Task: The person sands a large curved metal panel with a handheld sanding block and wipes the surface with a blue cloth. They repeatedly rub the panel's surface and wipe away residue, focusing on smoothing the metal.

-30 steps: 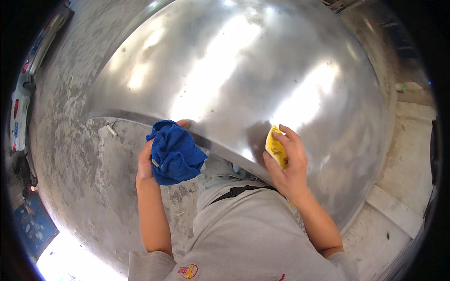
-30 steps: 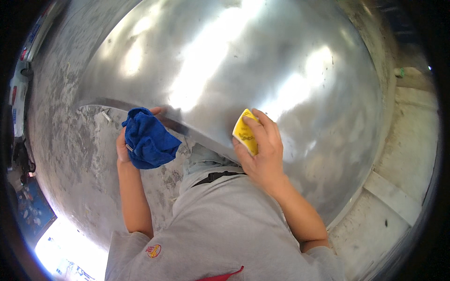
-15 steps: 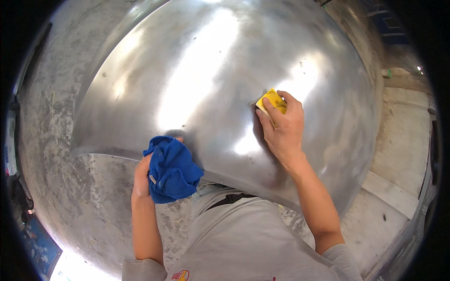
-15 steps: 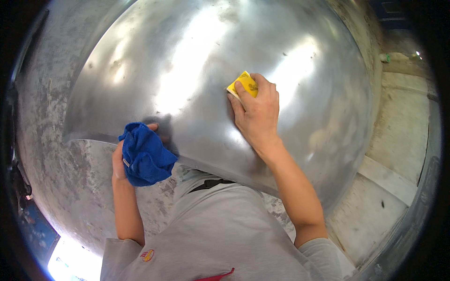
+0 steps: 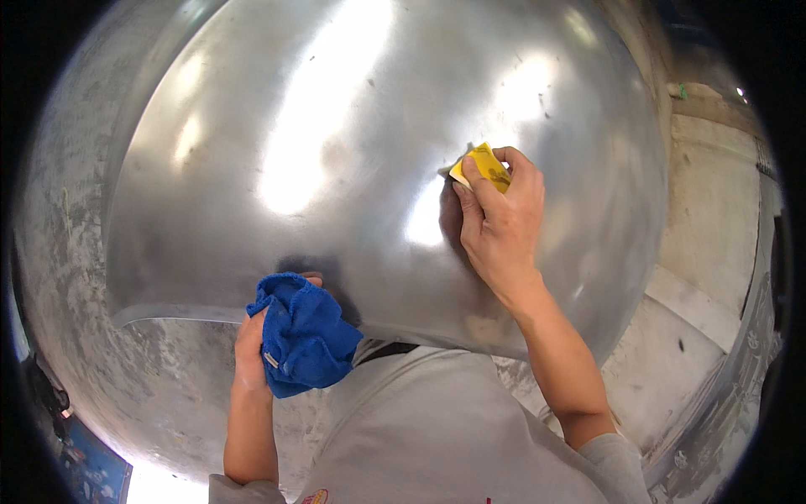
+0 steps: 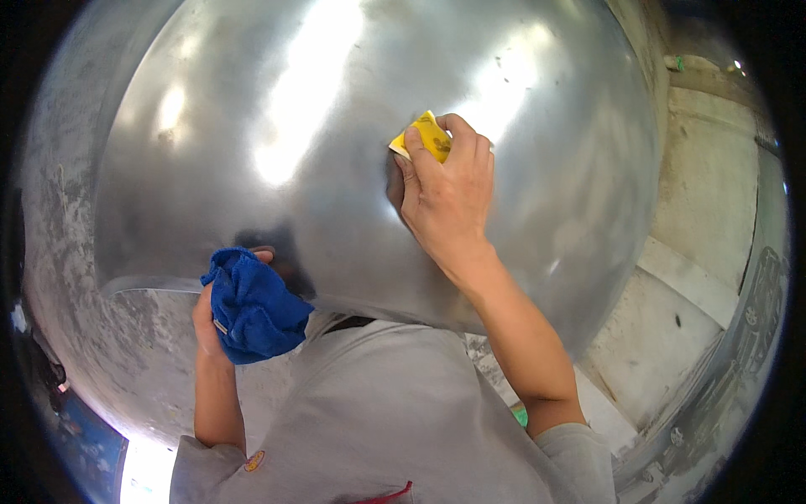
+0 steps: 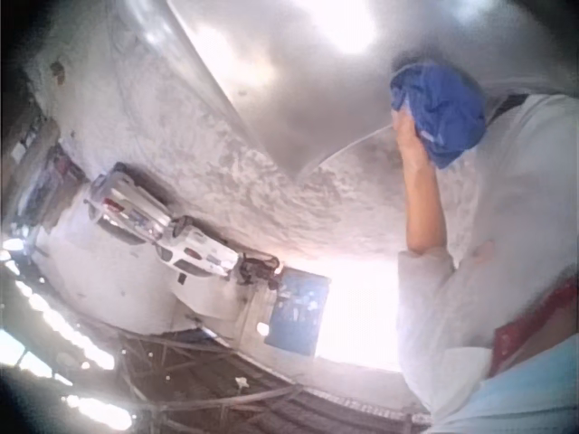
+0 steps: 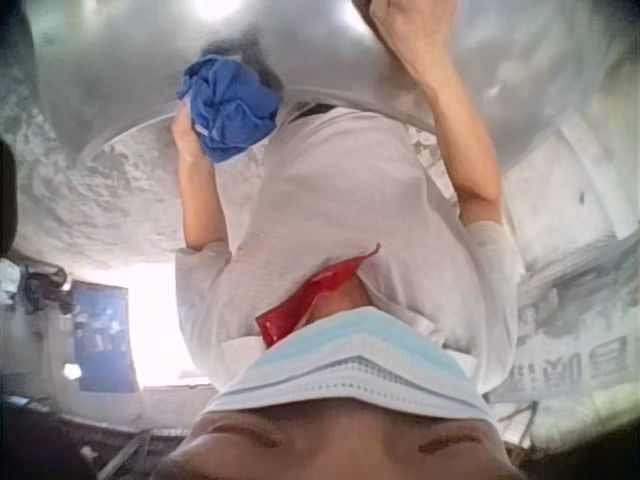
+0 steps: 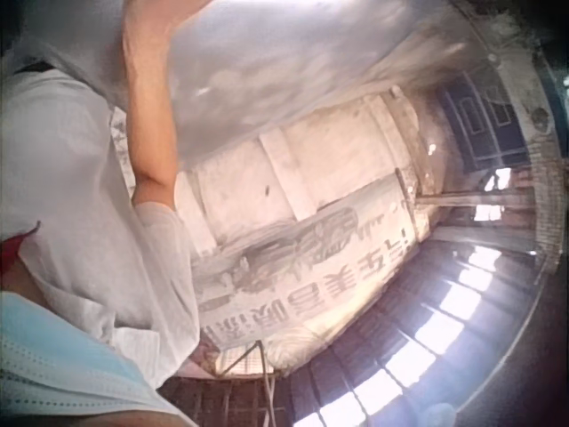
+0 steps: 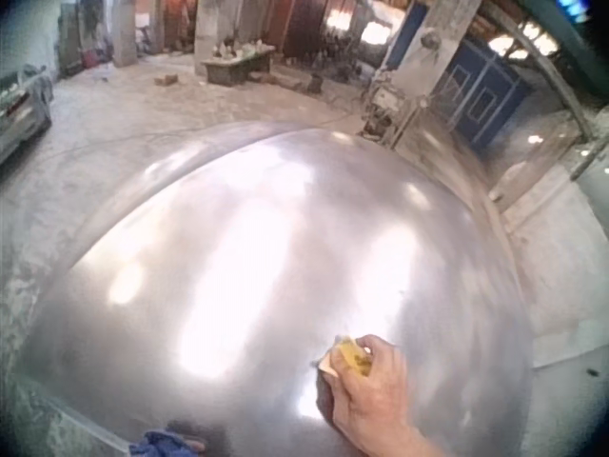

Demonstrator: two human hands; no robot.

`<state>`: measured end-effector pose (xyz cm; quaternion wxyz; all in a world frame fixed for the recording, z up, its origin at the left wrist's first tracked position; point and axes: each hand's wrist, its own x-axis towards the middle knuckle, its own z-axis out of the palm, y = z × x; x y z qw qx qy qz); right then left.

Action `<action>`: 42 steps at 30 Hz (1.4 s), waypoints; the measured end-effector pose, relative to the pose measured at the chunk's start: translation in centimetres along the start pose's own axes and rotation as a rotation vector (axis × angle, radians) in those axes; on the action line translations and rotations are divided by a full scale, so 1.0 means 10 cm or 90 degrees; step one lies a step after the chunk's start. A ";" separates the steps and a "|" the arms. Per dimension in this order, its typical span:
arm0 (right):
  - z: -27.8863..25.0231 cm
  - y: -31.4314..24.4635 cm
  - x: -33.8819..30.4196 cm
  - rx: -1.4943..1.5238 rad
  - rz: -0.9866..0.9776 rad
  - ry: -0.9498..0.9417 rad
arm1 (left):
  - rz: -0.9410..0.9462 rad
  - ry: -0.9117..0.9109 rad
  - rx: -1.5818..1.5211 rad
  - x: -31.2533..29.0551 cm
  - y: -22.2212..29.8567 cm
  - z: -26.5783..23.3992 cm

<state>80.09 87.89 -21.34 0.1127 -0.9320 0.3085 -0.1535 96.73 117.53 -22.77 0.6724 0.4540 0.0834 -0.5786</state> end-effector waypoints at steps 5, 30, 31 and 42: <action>-0.04 -0.01 -0.01 0.033 -0.054 0.027 | 0.016 0.000 -0.017 0.00 -0.02 0.04; 0.00 0.02 0.00 -0.003 -0.040 0.023 | 0.014 0.012 0.035 0.07 -0.07 0.05; 0.00 0.02 0.01 -0.009 -0.006 0.015 | 0.009 -0.016 0.028 0.07 -0.07 0.05; 0.09 0.12 0.16 0.044 0.022 0.060 | -0.023 0.064 0.020 0.07 -0.12 -0.05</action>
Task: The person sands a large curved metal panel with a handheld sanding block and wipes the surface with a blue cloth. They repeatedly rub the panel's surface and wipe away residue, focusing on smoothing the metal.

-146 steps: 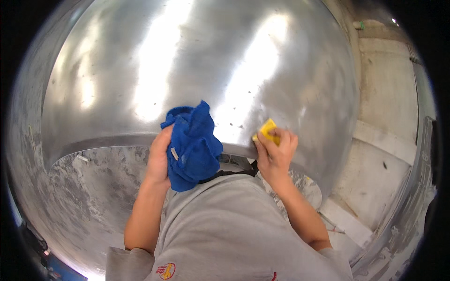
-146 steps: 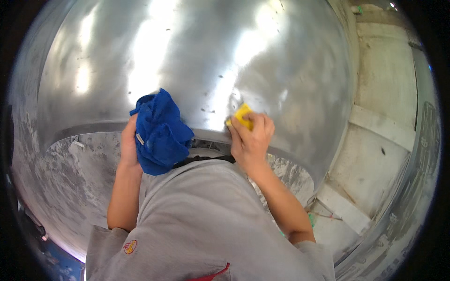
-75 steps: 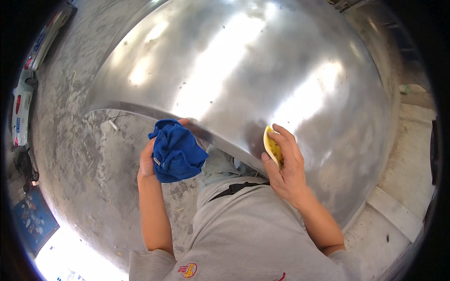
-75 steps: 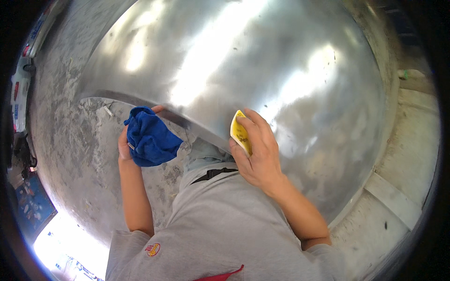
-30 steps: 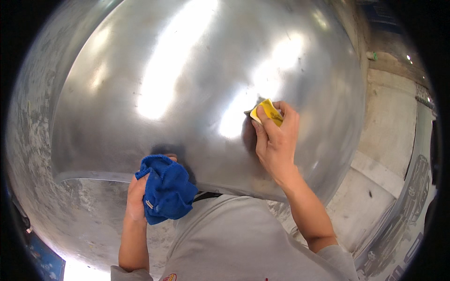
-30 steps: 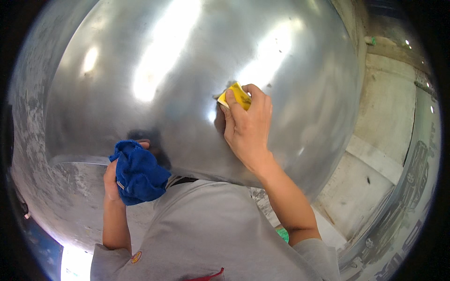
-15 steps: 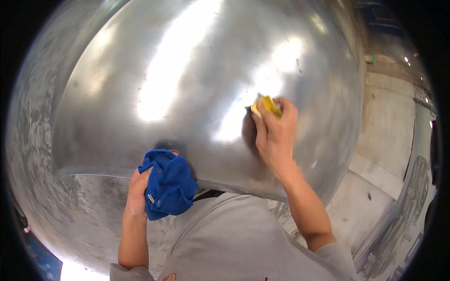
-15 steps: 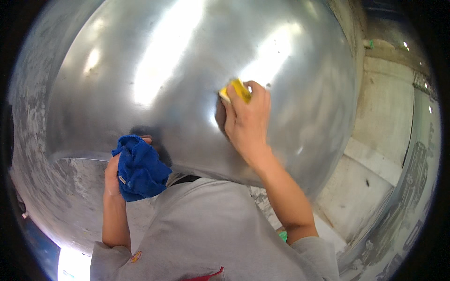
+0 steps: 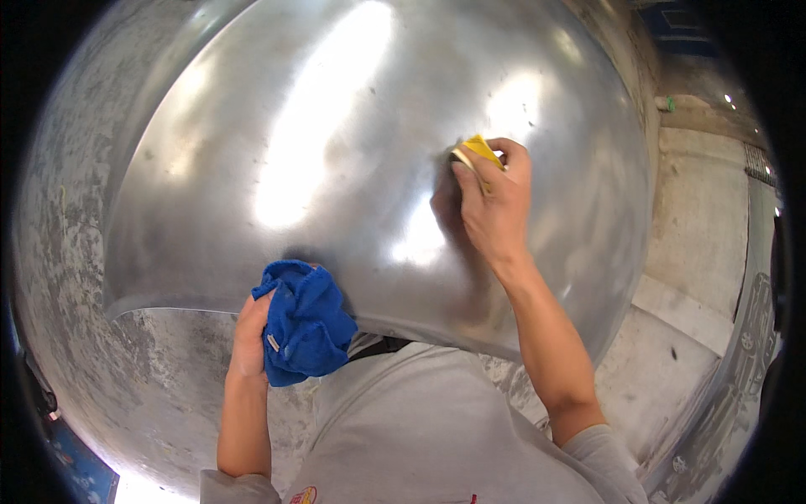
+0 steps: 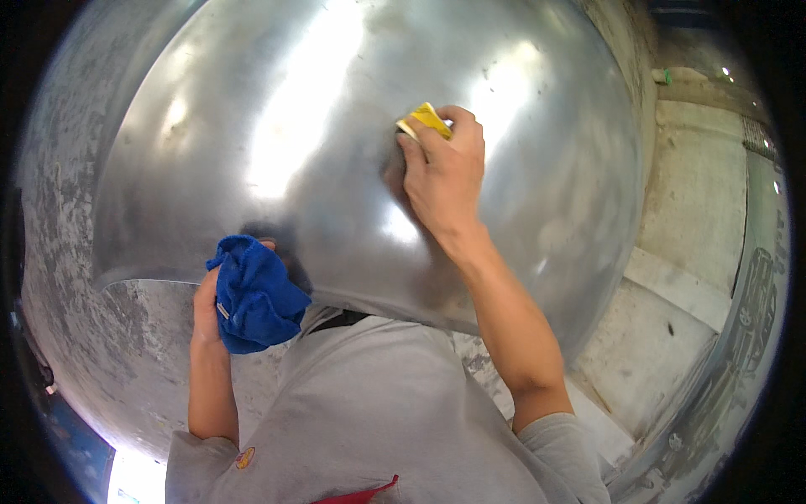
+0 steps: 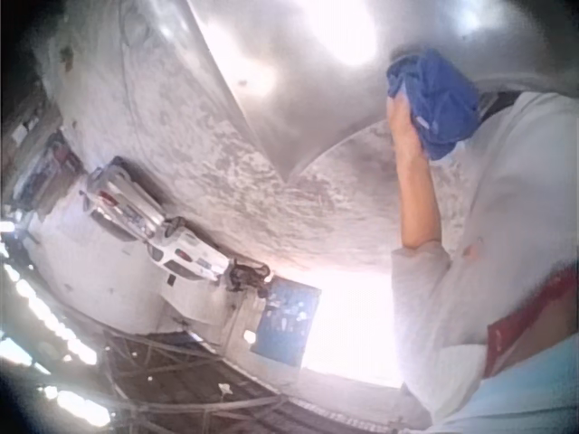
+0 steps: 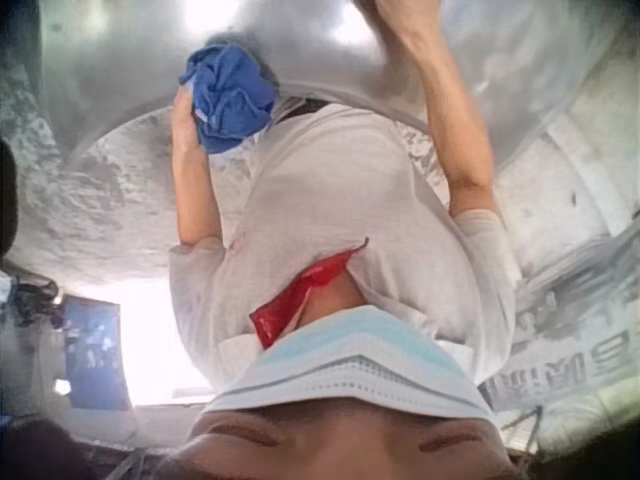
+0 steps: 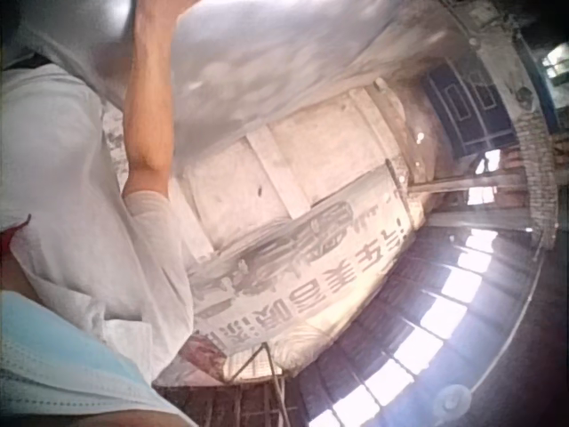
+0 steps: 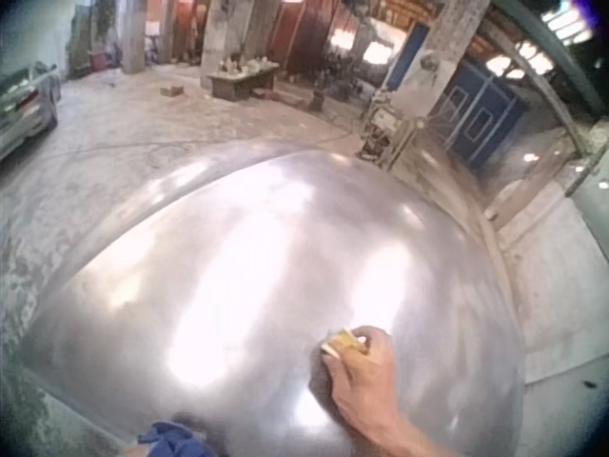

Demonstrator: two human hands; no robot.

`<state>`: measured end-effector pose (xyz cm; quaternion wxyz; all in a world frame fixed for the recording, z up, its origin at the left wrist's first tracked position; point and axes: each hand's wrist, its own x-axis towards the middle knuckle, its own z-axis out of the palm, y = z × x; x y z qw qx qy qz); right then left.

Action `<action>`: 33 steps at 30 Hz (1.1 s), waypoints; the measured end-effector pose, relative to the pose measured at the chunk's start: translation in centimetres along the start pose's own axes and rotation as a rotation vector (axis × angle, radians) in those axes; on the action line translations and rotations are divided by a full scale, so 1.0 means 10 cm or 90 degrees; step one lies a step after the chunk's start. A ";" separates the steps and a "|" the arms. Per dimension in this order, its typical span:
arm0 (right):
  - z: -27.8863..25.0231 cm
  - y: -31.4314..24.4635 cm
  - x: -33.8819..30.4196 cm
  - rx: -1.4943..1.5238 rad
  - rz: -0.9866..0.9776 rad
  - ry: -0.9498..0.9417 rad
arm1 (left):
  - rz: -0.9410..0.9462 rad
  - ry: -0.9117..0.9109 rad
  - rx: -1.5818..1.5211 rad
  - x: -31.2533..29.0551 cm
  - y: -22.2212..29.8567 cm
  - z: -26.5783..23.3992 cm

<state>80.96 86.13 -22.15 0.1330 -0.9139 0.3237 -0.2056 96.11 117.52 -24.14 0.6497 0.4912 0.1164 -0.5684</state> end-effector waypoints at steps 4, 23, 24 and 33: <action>-0.25 0.14 -0.14 0.134 0.146 0.086 | -0.010 -0.011 -0.013 0.02 -0.04 -0.07; 0.10 -0.03 -0.03 0.117 0.121 0.038 | -0.026 -0.001 -0.054 0.06 -0.04 -0.08; 0.12 -0.01 -0.02 0.100 0.134 0.028 | -0.023 -0.002 -0.050 0.06 -0.03 -0.06; 0.20 0.06 0.48 0.061 0.065 0.078 | -0.022 -0.022 -0.074 0.04 -0.02 -0.01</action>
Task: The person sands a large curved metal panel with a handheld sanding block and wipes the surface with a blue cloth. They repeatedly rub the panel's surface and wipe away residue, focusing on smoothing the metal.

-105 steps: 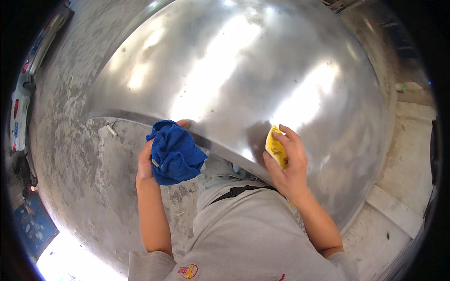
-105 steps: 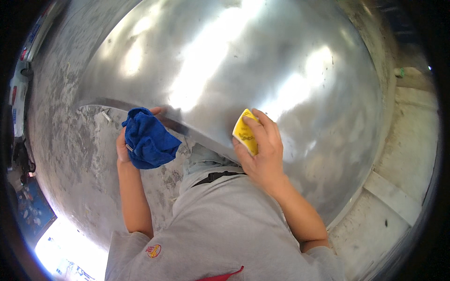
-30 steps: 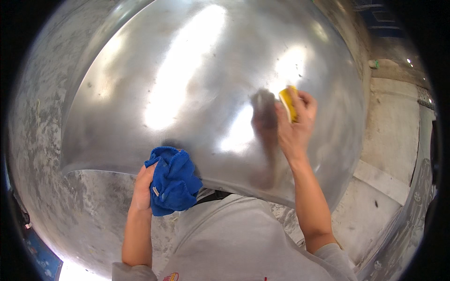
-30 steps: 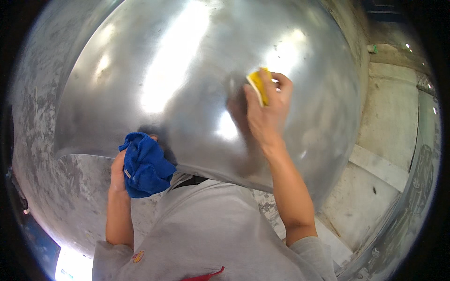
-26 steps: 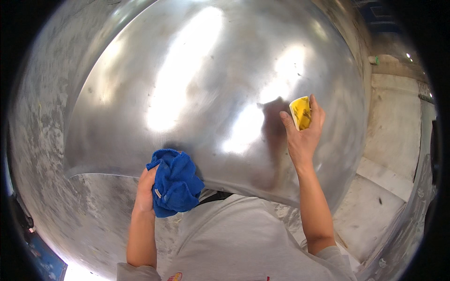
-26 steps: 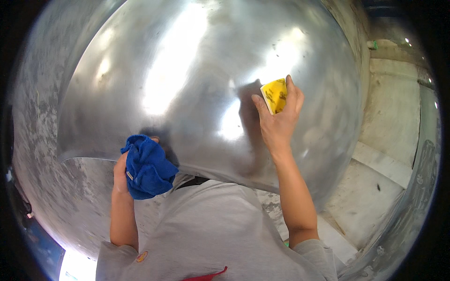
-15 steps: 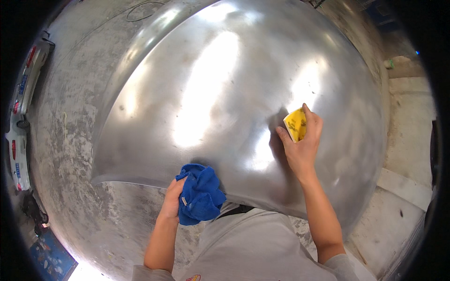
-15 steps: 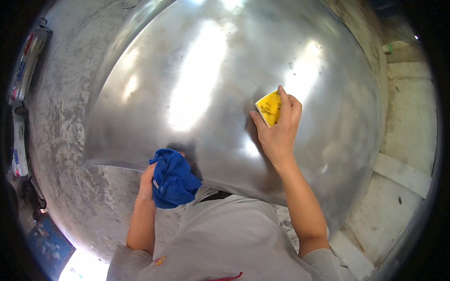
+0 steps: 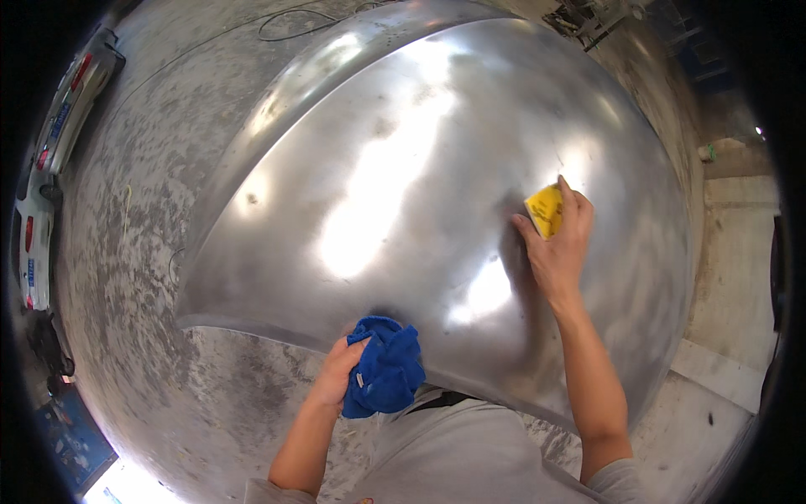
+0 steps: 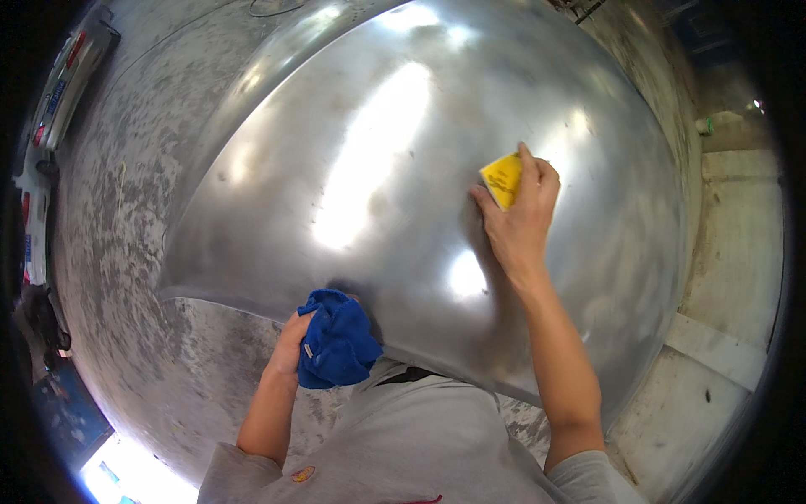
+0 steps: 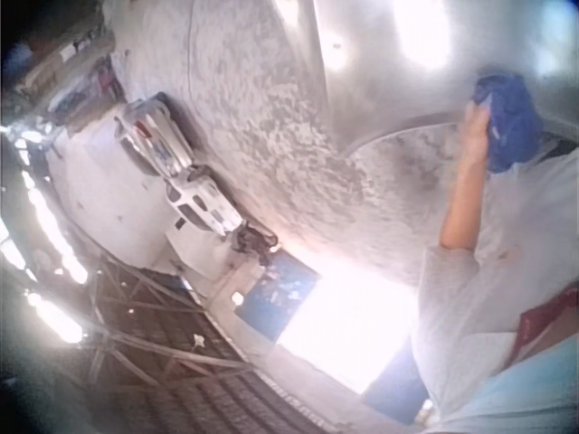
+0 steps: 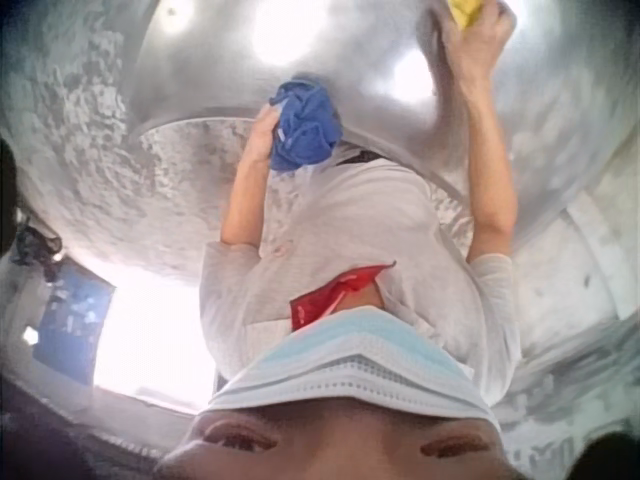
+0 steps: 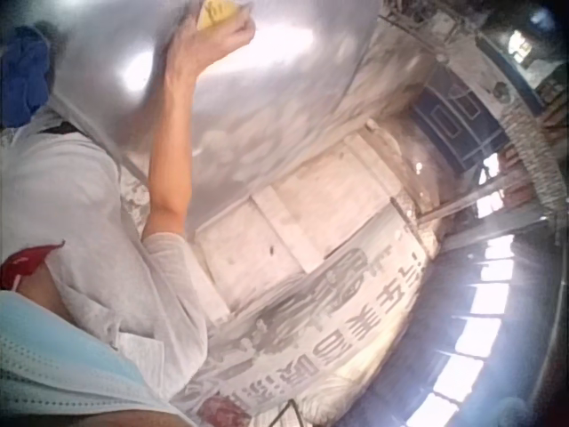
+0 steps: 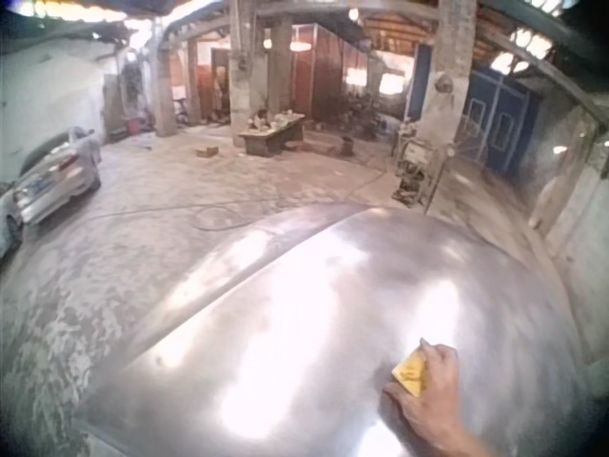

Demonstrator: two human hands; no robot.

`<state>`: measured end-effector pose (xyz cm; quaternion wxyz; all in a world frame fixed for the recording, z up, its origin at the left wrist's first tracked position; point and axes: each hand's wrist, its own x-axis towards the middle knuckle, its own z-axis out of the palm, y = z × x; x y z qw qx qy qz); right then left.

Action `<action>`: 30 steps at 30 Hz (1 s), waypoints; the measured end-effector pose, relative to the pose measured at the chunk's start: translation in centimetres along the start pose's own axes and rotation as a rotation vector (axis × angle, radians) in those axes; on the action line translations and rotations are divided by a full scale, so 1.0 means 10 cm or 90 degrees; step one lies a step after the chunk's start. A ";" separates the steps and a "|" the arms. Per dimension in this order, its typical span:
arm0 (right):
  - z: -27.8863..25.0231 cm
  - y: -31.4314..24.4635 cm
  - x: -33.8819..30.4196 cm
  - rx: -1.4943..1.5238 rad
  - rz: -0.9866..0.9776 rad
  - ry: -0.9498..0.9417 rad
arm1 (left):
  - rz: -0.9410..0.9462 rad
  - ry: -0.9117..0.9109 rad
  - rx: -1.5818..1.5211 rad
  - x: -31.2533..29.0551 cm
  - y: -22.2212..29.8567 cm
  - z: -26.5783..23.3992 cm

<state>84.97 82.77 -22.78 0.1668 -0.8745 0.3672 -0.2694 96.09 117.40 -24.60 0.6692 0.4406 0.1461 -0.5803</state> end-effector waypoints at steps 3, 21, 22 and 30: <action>0.27 -0.24 0.18 0.014 -0.090 -0.029 | -0.004 -0.023 -0.003 0.01 -0.01 -0.01; 0.81 -0.53 0.78 -0.081 -0.038 -0.077 | 0.031 -0.042 0.009 0.05 -0.07 -0.02; 0.71 -0.45 0.63 -0.080 -0.063 -0.066 | 0.050 -0.069 -0.011 0.04 -0.06 -0.01; -0.20 0.84 -0.13 -0.154 0.112 0.115 | 0.075 -0.067 0.048 0.08 -0.10 -0.04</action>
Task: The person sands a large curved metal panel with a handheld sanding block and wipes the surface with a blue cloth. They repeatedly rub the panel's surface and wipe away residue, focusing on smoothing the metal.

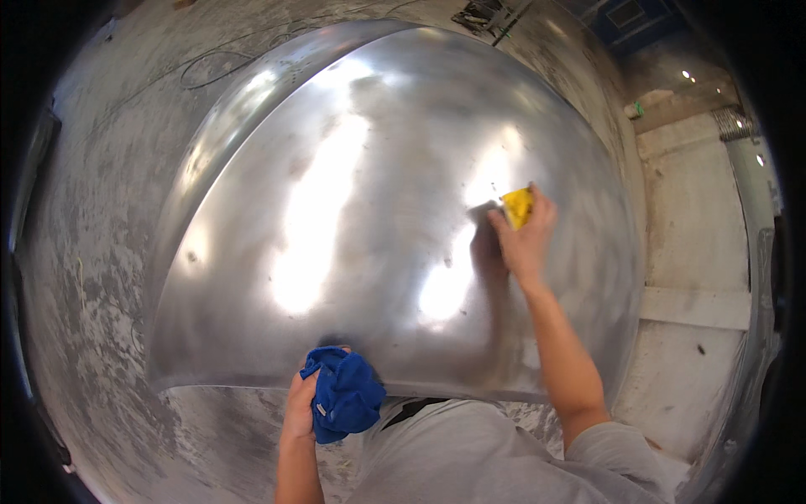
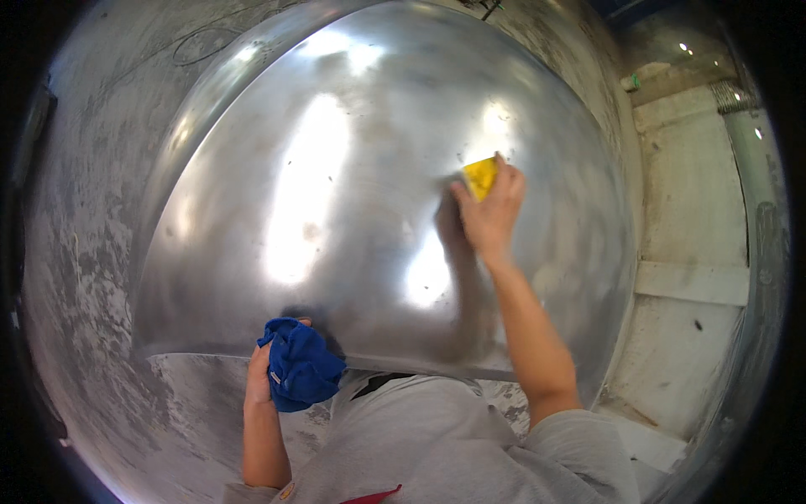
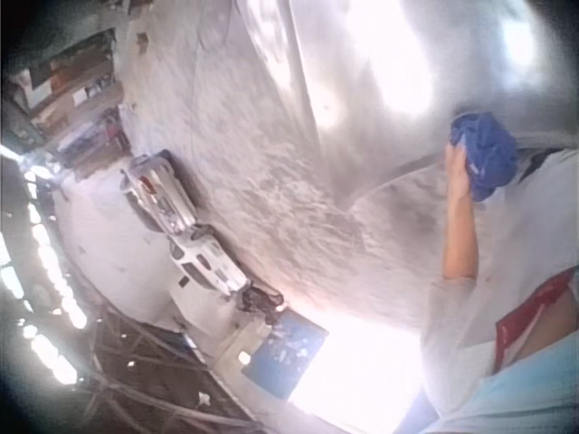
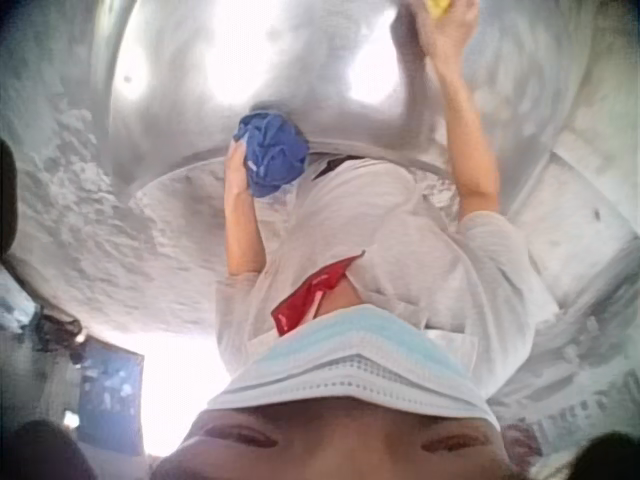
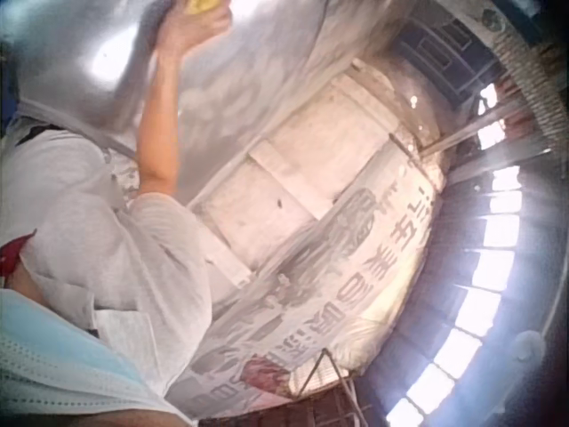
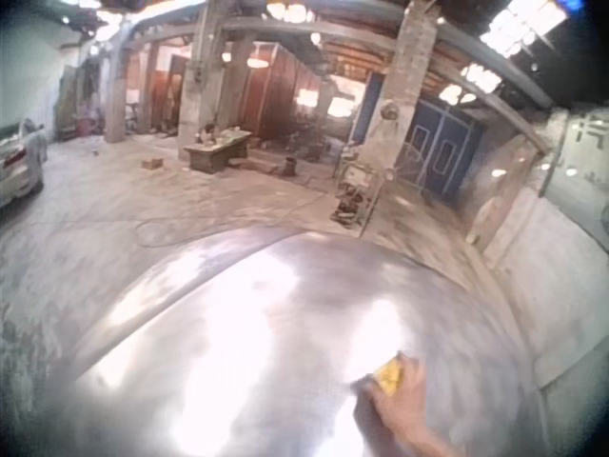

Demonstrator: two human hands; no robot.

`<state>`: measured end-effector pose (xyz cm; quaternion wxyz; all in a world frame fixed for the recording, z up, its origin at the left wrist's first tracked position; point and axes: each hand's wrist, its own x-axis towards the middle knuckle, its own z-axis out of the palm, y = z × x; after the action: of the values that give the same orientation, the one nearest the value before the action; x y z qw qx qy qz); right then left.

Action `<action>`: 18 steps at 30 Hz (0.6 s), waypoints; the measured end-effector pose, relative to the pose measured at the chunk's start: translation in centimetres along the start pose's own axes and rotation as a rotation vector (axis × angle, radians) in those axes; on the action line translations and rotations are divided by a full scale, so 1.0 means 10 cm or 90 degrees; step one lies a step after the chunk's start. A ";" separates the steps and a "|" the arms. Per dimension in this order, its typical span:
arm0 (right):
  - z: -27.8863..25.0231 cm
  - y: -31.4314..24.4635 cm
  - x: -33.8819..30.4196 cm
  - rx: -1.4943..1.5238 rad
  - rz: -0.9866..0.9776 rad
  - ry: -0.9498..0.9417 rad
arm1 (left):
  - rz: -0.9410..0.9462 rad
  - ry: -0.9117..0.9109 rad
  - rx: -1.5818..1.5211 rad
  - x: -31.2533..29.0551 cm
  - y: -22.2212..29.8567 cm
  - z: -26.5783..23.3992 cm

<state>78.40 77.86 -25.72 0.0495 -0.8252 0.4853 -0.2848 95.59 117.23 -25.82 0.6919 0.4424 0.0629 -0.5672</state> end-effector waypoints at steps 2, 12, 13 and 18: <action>-0.05 0.38 0.23 -0.005 0.069 0.005 | -0.018 0.017 0.068 0.04 -0.02 -0.05; 0.30 0.49 0.43 -0.043 0.113 -0.023 | 0.017 0.073 0.076 0.09 -0.12 -0.22; 0.25 0.58 0.44 -0.054 0.105 0.009 | 0.032 0.048 0.072 0.12 -0.14 -0.23; -0.24 1.04 -0.04 0.012 0.124 0.029 | 0.046 0.027 0.045 0.20 -0.16 -0.26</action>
<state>68.93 73.26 -27.60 0.0734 -0.7671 0.5614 -0.3017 96.03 117.62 -29.43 0.6944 0.4802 0.0413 -0.5344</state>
